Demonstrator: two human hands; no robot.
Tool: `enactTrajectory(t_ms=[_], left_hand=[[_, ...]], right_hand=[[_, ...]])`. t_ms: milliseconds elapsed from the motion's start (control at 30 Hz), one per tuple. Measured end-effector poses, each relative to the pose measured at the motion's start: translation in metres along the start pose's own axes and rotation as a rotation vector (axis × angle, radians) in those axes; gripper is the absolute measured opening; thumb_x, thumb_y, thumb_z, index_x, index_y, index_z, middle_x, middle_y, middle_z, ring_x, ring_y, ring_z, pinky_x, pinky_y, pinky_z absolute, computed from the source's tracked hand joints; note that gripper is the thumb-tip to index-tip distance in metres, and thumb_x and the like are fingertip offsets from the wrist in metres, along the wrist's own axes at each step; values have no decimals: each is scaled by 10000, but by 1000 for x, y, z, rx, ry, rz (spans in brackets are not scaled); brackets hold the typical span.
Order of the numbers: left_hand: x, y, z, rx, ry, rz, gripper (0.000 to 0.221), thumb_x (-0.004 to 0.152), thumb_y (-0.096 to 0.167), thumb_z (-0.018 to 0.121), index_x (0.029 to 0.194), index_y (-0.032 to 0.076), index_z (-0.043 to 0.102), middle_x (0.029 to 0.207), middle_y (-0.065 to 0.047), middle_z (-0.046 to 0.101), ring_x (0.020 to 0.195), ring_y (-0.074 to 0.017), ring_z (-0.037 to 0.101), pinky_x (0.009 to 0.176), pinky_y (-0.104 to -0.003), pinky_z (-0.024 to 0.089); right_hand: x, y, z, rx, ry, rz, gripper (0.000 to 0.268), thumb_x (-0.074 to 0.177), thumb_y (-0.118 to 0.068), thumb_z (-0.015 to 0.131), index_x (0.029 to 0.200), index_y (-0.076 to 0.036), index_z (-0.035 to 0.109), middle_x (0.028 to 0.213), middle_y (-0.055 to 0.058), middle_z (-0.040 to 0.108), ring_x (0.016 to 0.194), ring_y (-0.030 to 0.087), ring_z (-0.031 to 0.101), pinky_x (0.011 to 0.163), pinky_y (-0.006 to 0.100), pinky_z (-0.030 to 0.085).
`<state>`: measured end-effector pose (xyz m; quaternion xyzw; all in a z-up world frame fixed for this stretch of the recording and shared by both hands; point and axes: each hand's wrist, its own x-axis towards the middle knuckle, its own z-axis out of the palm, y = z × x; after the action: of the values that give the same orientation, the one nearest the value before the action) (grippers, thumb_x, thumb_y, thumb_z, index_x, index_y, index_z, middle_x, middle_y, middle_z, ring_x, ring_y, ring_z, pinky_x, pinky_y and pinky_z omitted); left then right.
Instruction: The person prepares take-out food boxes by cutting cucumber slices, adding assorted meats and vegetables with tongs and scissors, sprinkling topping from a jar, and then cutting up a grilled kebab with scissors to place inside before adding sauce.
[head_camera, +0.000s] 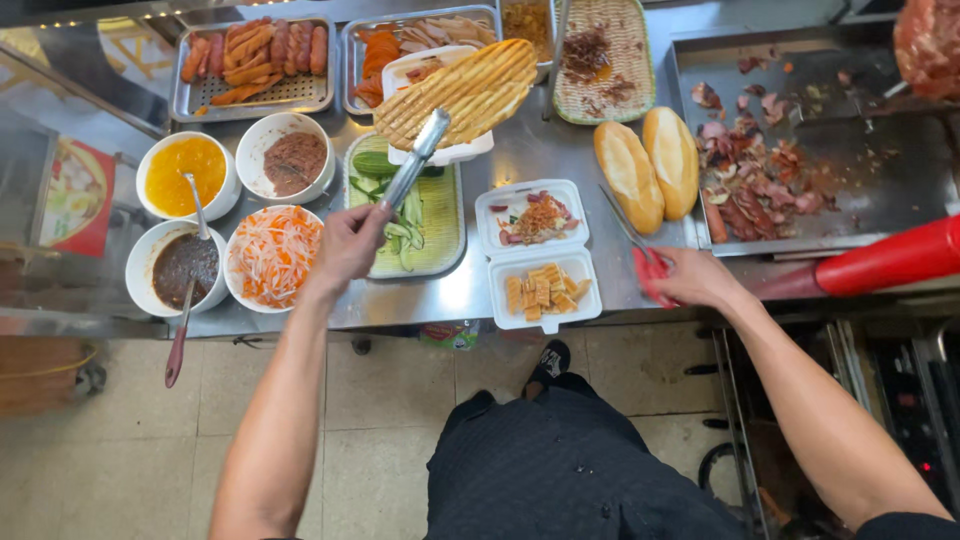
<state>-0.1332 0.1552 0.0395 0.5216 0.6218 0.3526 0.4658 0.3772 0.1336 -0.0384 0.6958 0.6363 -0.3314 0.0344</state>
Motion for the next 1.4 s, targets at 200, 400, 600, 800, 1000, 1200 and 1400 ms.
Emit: enactTrajectory(t_ms=[200, 400, 600, 800, 1000, 1200, 1400], left_hand=[[13, 28, -73, 63, -32, -129, 371, 1005, 409, 640, 958, 58, 751, 578, 54, 463, 446, -34, 325, 394, -252, 211], [42, 41, -104, 152, -193, -185, 389, 981, 403, 655, 914, 32, 752, 551, 39, 440, 438, -58, 329, 391, -260, 210], [73, 41, -140, 179, -311, -230, 364, 950, 401, 685, 958, 55, 797, 545, 42, 437, 438, -59, 316, 400, -254, 194], [100, 32, -162, 117, -367, -166, 363, 976, 409, 654, 980, 65, 769, 595, 47, 476, 441, -46, 325, 388, -247, 204], [118, 24, -82, -336, -127, -198, 298, 969, 426, 635, 1053, 146, 697, 585, 17, 533, 390, -59, 419, 352, -239, 278], [137, 29, -34, -418, 16, -86, 395, 1007, 401, 642, 1178, 63, 755, 589, 3, 544, 402, -60, 445, 367, -241, 302], [141, 30, -41, -389, -3, -90, 437, 994, 396, 648, 1275, 73, 734, 575, 15, 510, 385, -50, 373, 353, -242, 241]], right_hand=[[15, 26, -64, 722, -255, -56, 686, 726, -265, 828, 1354, -68, 637, 942, 10, 766, 804, 91, 682, 700, 276, 555], [70, -45, -128, 651, -436, -397, 598, 864, -163, 665, 1445, -76, 555, 812, -84, 509, 730, 42, 493, 668, 199, 443], [96, -127, -162, 309, -479, -379, 549, 913, -311, 703, 1430, -131, 668, 798, -55, 460, 696, 70, 400, 614, 244, 341], [95, -168, -156, 169, -397, -248, 498, 821, -249, 759, 1305, -142, 707, 815, -56, 646, 705, 34, 552, 625, 201, 461], [96, -164, -90, 610, -389, -166, 507, 918, -290, 755, 1375, -73, 726, 714, -3, 477, 566, 89, 398, 491, 255, 321], [83, -197, -41, 834, -400, -192, 492, 922, -332, 677, 1341, -75, 663, 766, -92, 628, 545, 36, 465, 490, 239, 407], [79, -218, -28, 848, -359, -199, 506, 920, -349, 710, 1333, -56, 695, 651, -42, 470, 497, 70, 374, 429, 252, 287]])
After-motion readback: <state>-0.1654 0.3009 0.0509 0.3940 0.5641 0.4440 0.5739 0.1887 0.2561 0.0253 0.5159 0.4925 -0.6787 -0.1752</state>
